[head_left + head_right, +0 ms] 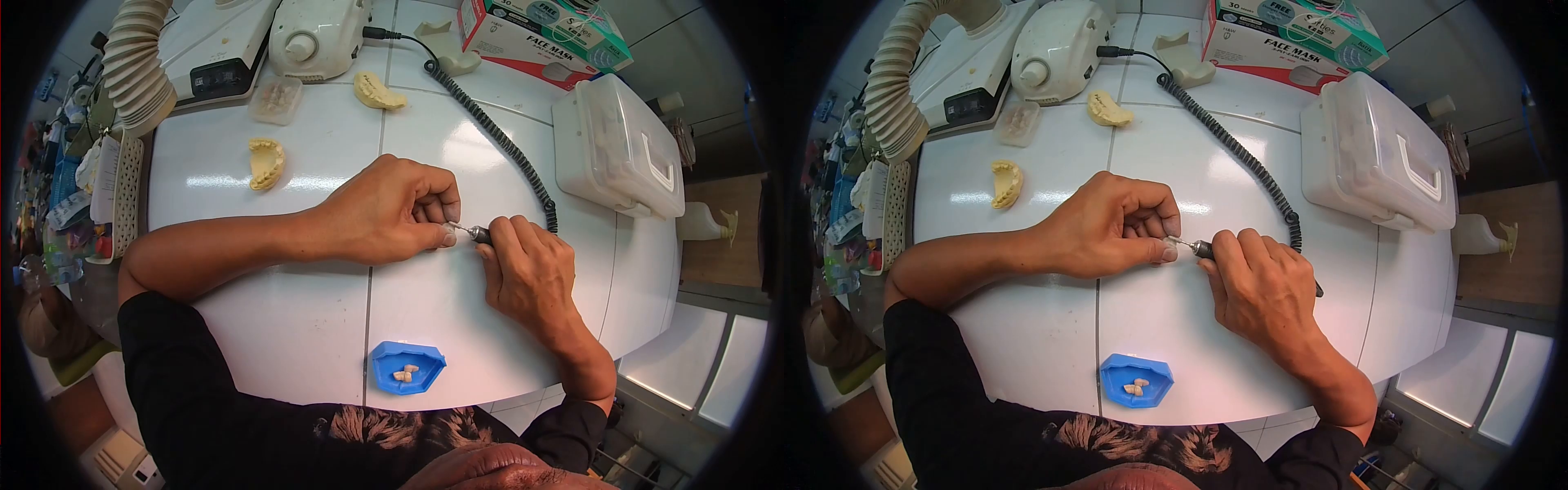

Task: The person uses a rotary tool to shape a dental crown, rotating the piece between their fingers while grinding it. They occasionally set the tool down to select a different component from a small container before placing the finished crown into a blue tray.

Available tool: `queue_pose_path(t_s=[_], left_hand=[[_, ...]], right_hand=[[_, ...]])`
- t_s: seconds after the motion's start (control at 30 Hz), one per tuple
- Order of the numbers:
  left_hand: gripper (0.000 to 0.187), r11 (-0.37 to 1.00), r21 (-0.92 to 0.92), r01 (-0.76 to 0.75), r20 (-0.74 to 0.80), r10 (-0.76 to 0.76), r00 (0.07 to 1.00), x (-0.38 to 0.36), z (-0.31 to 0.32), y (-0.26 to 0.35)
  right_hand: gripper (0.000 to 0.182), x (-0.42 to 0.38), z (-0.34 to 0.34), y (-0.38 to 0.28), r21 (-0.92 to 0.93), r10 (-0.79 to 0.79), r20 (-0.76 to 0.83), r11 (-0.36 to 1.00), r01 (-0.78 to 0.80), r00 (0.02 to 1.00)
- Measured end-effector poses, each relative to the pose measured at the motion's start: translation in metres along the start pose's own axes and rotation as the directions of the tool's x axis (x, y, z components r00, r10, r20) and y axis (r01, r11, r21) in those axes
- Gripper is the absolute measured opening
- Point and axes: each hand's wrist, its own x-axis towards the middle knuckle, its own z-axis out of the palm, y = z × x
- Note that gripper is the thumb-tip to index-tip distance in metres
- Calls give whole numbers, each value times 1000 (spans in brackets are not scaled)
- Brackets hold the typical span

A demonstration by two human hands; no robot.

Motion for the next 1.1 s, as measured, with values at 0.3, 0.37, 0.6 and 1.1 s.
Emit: queue_pose_path(t_s=[0.3, 0.37, 0.6, 1.1], left_hand=[[19, 1000, 2, -5, 0, 5, 1000, 0, 0, -1], [19, 1000, 8, -9, 2, 9, 1000, 0, 0, -1], [19, 1000, 2, -11, 3, 11, 1000, 0, 0, -1], [19, 1000, 6, -14, 0, 14, 1000, 0, 0, -1]], right_hand=[[23, 0, 0, 1, 7, -5, -4, 1000, 5, 1000], [24, 0, 1, 1, 6, -8, -4, 1000, 8, 1000], [24, 0, 0, 1, 8, -17, -16, 1000, 17, 1000], [24, 0, -1, 0, 3, -3, 2, 1000, 3, 1000]])
